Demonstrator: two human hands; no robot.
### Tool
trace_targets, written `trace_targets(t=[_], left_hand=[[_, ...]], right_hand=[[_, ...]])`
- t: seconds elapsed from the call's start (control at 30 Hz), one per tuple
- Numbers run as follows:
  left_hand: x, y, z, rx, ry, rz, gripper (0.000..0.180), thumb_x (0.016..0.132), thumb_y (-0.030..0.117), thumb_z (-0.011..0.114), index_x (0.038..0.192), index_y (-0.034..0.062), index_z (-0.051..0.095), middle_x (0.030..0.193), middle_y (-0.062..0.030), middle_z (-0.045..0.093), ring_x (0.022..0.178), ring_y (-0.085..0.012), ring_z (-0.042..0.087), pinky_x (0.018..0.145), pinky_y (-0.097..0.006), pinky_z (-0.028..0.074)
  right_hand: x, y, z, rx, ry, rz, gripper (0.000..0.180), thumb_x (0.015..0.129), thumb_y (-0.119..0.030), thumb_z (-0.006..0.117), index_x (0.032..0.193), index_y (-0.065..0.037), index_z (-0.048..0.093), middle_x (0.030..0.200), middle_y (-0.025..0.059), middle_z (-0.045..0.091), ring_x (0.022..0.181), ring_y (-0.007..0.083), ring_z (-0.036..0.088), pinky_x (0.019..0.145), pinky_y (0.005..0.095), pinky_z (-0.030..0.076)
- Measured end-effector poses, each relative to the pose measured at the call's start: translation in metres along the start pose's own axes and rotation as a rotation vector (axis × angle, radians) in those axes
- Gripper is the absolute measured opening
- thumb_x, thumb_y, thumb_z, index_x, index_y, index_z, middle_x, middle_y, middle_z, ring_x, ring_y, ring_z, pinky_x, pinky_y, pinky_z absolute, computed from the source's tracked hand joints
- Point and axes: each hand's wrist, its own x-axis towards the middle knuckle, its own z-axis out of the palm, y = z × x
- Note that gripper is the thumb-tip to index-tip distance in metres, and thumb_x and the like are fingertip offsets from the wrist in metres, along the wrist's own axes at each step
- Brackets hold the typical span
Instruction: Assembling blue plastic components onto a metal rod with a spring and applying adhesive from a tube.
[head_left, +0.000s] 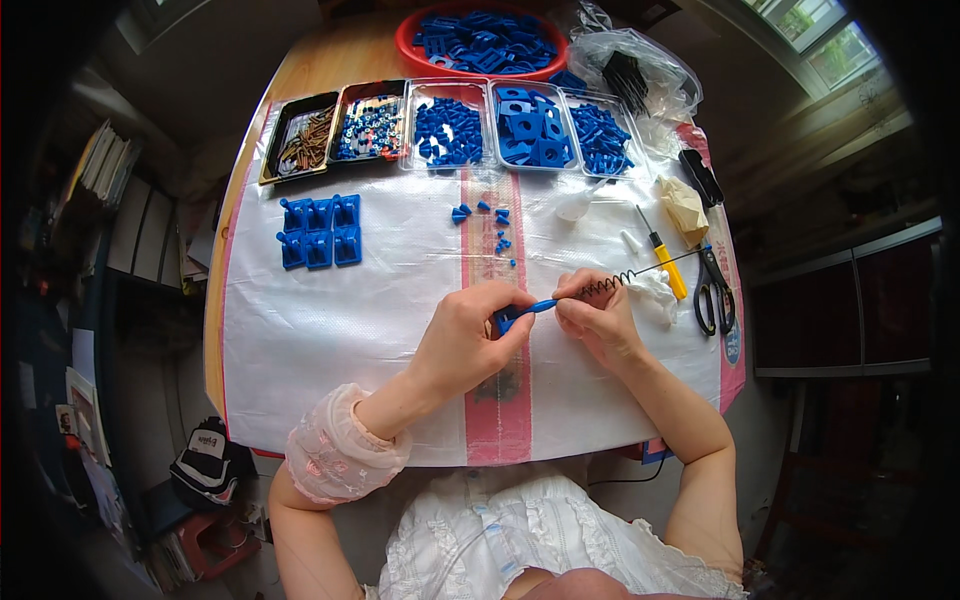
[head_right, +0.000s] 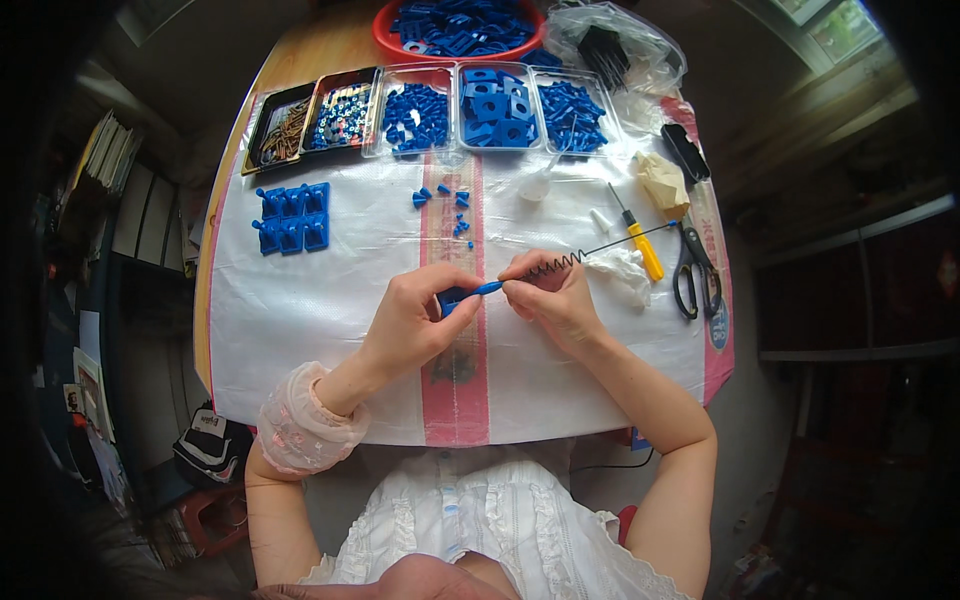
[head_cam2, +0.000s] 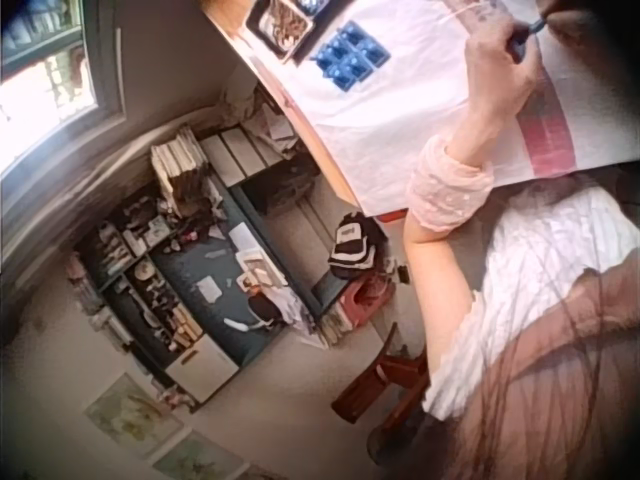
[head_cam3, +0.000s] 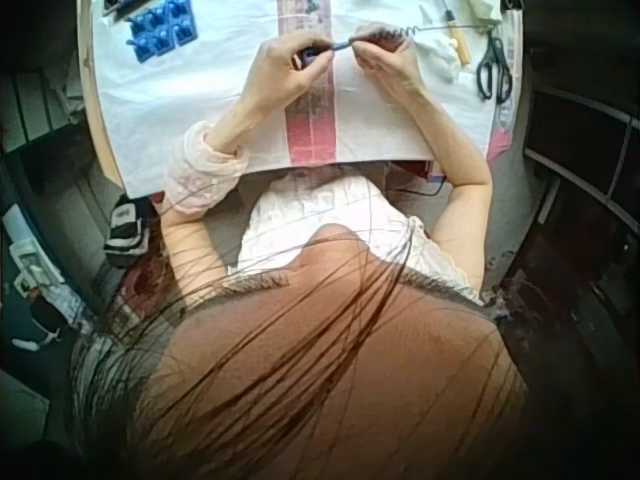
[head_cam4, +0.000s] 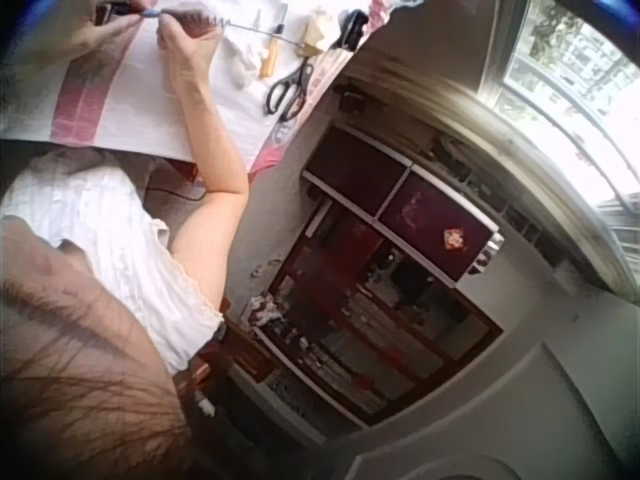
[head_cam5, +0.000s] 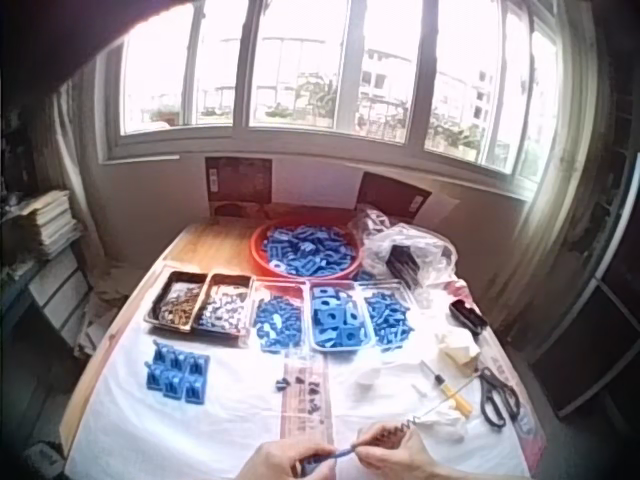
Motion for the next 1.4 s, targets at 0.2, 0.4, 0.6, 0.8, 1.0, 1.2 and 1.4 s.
trace_targets(t=[0.2,0.4,0.6,0.8,1.0,1.2,1.4], left_hand=[[0.0005,-0.0002,0.0012,0.061,0.052,0.067,0.013,0.086,0.005,0.068,0.098,0.0015,0.07,0.081,-0.0046,0.066,0.056,-0.0077,0.055,0.048,-0.023,0.041],[0.0009,0.0016,0.0009,0.116,0.067,0.103,0.013,0.086,0.004,0.068,0.098,0.0016,0.07,0.08,-0.0057,0.065,0.059,-0.0103,0.057,0.05,-0.024,0.043],[0.0003,-0.0024,0.0026,0.027,0.056,0.053,0.012,0.087,0.005,0.068,0.099,0.0015,0.071,0.083,-0.0051,0.067,0.062,-0.0087,0.059,0.051,-0.023,0.044],[0.0001,-0.0043,0.0026,-0.106,0.023,-0.048,0.013,0.087,0.004,0.07,0.099,0.0015,0.073,0.085,-0.0031,0.069,0.065,-0.0049,0.058,0.051,-0.021,0.042],[0.0007,-0.005,0.0025,-0.03,0.052,-0.014,0.012,0.086,0.004,0.072,0.098,0.0026,0.073,0.085,-0.0038,0.069,0.065,-0.0062,0.059,0.05,-0.021,0.042],[0.001,-0.0007,0.0009,0.09,0.071,0.056,0.013,0.085,0.004,0.073,0.097,0.0054,0.074,0.083,-0.0052,0.069,0.064,-0.0106,0.061,0.051,-0.023,0.044],[-0.0004,-0.0027,0.0025,0.148,0.094,0.122,0.014,0.083,0.003,0.074,0.097,0.0052,0.074,0.082,-0.0063,0.068,0.064,-0.0148,0.063,0.052,-0.025,0.047]], right_hand=[[0.0001,0.0021,0.0024,-0.041,0.05,-0.013,0.009,0.086,0.001,0.07,0.094,0.002,0.068,0.079,0.0058,0.064,0.063,0.0088,0.057,0.052,0.0221,0.042],[0.0011,0.0032,0.0012,-0.116,0.036,-0.053,0.007,0.086,0.001,0.069,0.093,0.001,0.071,0.078,0.0054,0.065,0.061,0.0083,0.056,0.051,0.0214,0.042],[0.0018,0.0042,0.0002,-0.141,0.029,-0.088,0.009,0.085,0.003,0.069,0.093,0.001,0.072,0.077,0.0052,0.064,0.06,0.0074,0.055,0.051,0.0209,0.041],[0.0008,0.0064,-0.0028,-0.181,0.0,-0.131,0.014,0.083,0.006,0.07,0.096,0.002,0.072,0.077,0.0045,0.064,0.06,0.0064,0.055,0.051,0.0204,0.041],[0.0016,0.0064,-0.0017,-0.174,0.005,-0.123,0.014,0.083,0.006,0.07,0.097,0.002,0.072,0.078,0.0049,0.065,0.061,0.0061,0.056,0.051,0.0201,0.042],[0.001,0.0073,-0.0005,-0.202,0.004,-0.131,0.013,0.084,0.006,0.07,0.097,0.003,0.071,0.078,0.0049,0.065,0.061,0.0061,0.056,0.05,0.0198,0.042],[-0.0007,0.0064,0.0007,-0.243,-0.005,-0.155,0.013,0.084,0.007,0.069,0.096,0.003,0.071,0.078,0.0052,0.064,0.061,0.0062,0.056,0.05,0.0198,0.042]])
